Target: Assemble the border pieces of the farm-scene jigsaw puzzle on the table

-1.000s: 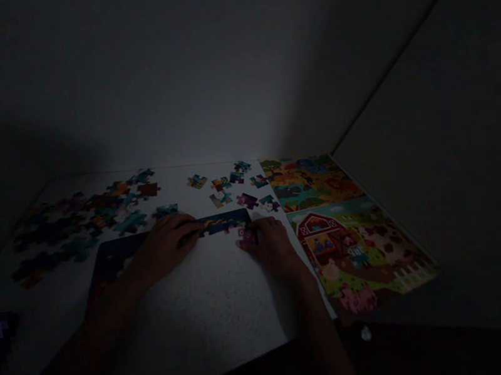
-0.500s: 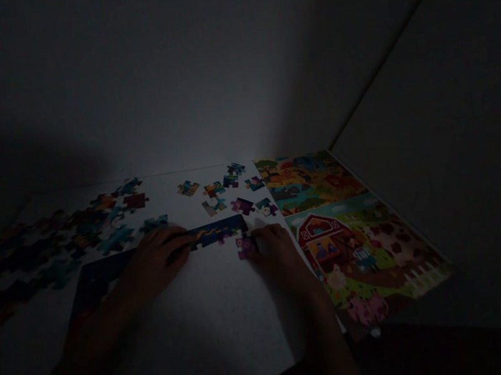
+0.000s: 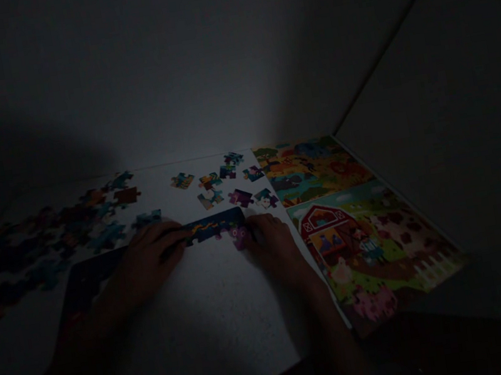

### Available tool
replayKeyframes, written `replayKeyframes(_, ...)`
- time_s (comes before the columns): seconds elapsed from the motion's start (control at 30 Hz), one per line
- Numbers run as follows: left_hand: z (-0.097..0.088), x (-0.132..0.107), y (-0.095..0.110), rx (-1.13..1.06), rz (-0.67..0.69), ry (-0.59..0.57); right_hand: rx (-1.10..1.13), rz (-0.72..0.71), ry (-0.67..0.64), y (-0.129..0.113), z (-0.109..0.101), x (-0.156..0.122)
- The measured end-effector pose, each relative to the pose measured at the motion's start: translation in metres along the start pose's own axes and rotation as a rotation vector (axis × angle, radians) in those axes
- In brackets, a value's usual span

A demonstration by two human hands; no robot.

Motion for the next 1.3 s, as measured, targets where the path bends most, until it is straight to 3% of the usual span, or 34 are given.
replayKeyframes(0.67, 0.003, -0.001, -0.001, -0.035, 0.012, 0.018, -0.173, -0.188, 0.000, 0.001, 0.007, -0.006)
replayKeyframes(1.3, 0.001, -0.001, 0.002, -0.011, 0.005, -0.017, -0.253, -0.183, 0.020, -0.004, 0.013, -0.004)
Point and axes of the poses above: each hand's wrist, its own x-axis towards the middle knuckle, its own z-axis out of the palm, y = z × x, the point moved 3 cm from there along x, towards the middle knuckle, and after that the axes turned 15 degrees about -z, right-handed, at the moved point
